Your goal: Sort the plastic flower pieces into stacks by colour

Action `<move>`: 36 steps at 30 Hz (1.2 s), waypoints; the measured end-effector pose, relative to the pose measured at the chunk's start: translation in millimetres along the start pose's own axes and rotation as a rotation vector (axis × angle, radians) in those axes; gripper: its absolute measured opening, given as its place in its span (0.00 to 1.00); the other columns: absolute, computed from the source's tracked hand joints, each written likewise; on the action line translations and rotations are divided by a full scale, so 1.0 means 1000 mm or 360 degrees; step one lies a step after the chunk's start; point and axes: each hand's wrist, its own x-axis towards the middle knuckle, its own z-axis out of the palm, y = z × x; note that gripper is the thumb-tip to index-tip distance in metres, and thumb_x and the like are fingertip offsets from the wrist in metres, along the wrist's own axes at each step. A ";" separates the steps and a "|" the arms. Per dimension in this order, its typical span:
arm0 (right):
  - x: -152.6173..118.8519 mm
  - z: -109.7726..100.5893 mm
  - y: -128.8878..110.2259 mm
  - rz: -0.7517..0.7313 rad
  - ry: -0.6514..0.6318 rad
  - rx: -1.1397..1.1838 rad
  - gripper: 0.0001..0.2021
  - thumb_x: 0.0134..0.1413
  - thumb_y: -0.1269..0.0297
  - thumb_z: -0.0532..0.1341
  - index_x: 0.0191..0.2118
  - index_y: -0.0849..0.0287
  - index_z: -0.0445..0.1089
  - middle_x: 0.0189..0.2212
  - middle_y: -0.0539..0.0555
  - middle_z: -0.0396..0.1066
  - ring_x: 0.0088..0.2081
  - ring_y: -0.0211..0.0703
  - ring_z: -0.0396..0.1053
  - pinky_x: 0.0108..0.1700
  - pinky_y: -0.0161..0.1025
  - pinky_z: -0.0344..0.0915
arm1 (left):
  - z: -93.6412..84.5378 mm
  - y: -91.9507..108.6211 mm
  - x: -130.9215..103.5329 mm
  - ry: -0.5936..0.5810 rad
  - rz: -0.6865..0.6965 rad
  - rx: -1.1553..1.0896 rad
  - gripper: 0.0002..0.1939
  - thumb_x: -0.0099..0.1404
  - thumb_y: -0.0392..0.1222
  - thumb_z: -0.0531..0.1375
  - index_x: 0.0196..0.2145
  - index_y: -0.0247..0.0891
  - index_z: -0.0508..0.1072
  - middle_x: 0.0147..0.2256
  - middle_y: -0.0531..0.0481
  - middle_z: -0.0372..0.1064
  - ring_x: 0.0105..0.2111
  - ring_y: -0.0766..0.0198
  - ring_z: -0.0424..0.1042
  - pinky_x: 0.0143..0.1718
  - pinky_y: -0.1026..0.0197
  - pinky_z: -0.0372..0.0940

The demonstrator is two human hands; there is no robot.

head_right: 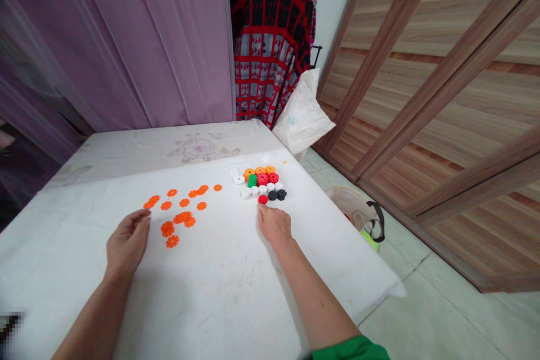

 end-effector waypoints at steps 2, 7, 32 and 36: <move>0.001 0.002 0.001 0.0015 0.0010 0.0012 0.19 0.67 0.59 0.45 0.54 0.44 0.69 0.37 0.55 0.79 0.38 0.46 0.76 0.38 0.38 0.62 | 0.000 -0.001 0.000 0.0010 -0.0010 -0.0018 0.17 0.57 0.51 0.58 0.39 0.40 0.76 0.38 0.48 0.77 0.37 0.60 0.75 0.45 0.56 0.70; 0.003 0.007 0.005 0.0077 0.0036 0.0083 0.20 0.66 0.59 0.46 0.55 0.44 0.70 0.37 0.54 0.79 0.39 0.46 0.75 0.38 0.38 0.61 | 0.001 0.002 -0.001 0.0000 -0.0021 -0.0049 0.16 0.57 0.50 0.57 0.39 0.39 0.76 0.38 0.48 0.77 0.37 0.60 0.75 0.46 0.56 0.70; 0.021 -0.002 0.033 0.0214 -0.0003 0.0115 0.19 0.66 0.61 0.45 0.48 0.51 0.73 0.40 0.56 0.78 0.41 0.46 0.75 0.39 0.37 0.61 | 0.000 0.005 -0.003 0.0015 -0.0009 -0.0021 0.17 0.56 0.51 0.57 0.39 0.39 0.75 0.38 0.47 0.77 0.37 0.60 0.75 0.44 0.57 0.70; 0.023 -0.004 0.032 0.0216 -0.0017 0.0120 0.19 0.65 0.62 0.45 0.47 0.52 0.73 0.40 0.56 0.78 0.41 0.46 0.75 0.38 0.38 0.61 | 0.000 0.006 -0.003 0.0002 -0.0044 -0.0032 0.17 0.56 0.50 0.57 0.39 0.39 0.75 0.39 0.47 0.78 0.38 0.60 0.75 0.46 0.56 0.69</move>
